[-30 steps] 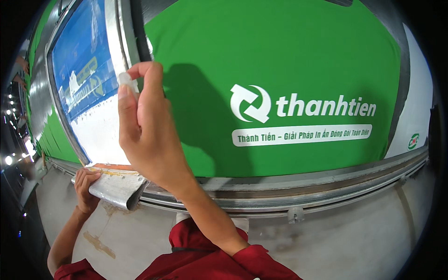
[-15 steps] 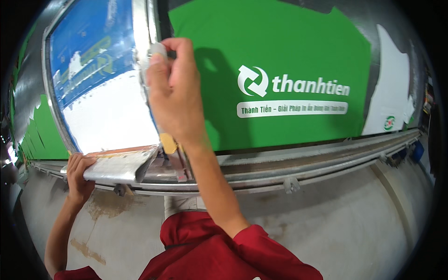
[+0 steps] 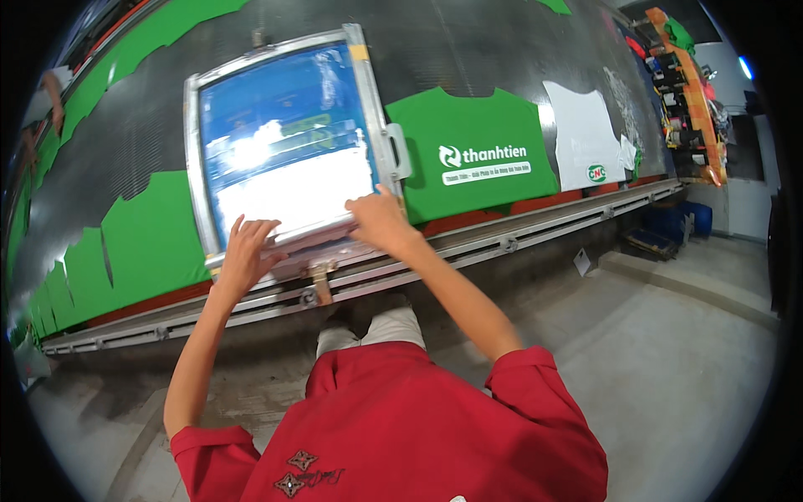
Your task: The person places a white t-shirt on a conveyor table, smooths it, then uses a squeegee to pull white ink across a screen-printing frame to imprint a logo. The person repeats the process on green t-shirts, lifting the frame to reveal the printed design.
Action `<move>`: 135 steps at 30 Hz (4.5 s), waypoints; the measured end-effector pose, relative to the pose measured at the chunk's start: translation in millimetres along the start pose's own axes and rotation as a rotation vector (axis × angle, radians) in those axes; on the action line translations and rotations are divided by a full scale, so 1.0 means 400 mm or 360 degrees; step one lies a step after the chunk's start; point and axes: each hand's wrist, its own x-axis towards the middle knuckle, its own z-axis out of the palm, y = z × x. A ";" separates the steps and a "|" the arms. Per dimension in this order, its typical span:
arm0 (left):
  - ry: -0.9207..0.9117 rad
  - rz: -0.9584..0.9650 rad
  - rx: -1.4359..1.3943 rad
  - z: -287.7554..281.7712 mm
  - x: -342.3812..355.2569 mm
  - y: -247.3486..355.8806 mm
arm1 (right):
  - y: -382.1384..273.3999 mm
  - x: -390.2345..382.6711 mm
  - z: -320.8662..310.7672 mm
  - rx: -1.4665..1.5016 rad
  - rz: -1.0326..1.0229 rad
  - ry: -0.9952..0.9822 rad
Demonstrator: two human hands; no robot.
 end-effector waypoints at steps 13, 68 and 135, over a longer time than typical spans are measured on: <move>0.0009 -0.0202 0.0135 0.066 -0.218 -0.226 | -0.084 -0.039 0.084 -0.0129 -0.0057 0.0415; -0.0273 -0.0335 0.0154 -0.112 0.031 -0.269 | -0.062 0.149 -0.071 -0.0109 0.0027 0.0418; -0.0038 -0.0411 -0.0022 -0.007 0.337 -0.118 | 0.220 0.231 -0.117 0.1896 0.1228 0.0666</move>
